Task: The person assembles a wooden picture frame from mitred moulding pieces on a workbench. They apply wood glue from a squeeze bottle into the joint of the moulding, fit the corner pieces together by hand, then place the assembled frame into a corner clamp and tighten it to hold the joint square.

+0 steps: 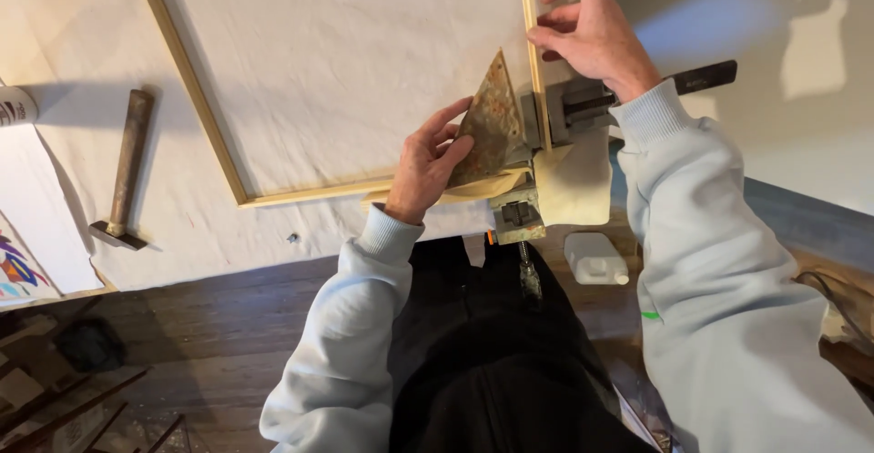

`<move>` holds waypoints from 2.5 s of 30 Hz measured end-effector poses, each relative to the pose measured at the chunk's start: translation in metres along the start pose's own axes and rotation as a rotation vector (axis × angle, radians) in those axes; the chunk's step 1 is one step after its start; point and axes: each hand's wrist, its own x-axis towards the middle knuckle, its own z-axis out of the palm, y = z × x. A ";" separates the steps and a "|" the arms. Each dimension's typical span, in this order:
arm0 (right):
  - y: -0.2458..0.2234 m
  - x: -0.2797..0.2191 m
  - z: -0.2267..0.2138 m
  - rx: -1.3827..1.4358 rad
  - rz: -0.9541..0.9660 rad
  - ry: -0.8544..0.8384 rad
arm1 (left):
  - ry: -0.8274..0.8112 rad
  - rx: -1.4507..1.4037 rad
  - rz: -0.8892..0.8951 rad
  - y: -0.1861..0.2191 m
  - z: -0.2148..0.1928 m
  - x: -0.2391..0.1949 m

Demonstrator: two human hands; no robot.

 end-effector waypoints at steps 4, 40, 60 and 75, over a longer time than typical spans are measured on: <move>0.021 0.005 0.004 0.008 -0.058 0.076 | -0.006 -0.012 -0.008 -0.003 0.007 0.007; 0.028 -0.006 0.011 0.003 -0.183 0.195 | 0.111 0.569 0.049 0.017 0.042 0.027; 0.049 -0.001 0.008 0.057 -0.186 0.189 | 0.137 0.496 0.057 -0.005 0.042 0.028; -0.008 -0.129 -0.004 -0.032 -0.335 0.156 | 0.151 0.741 0.389 0.015 0.009 -0.029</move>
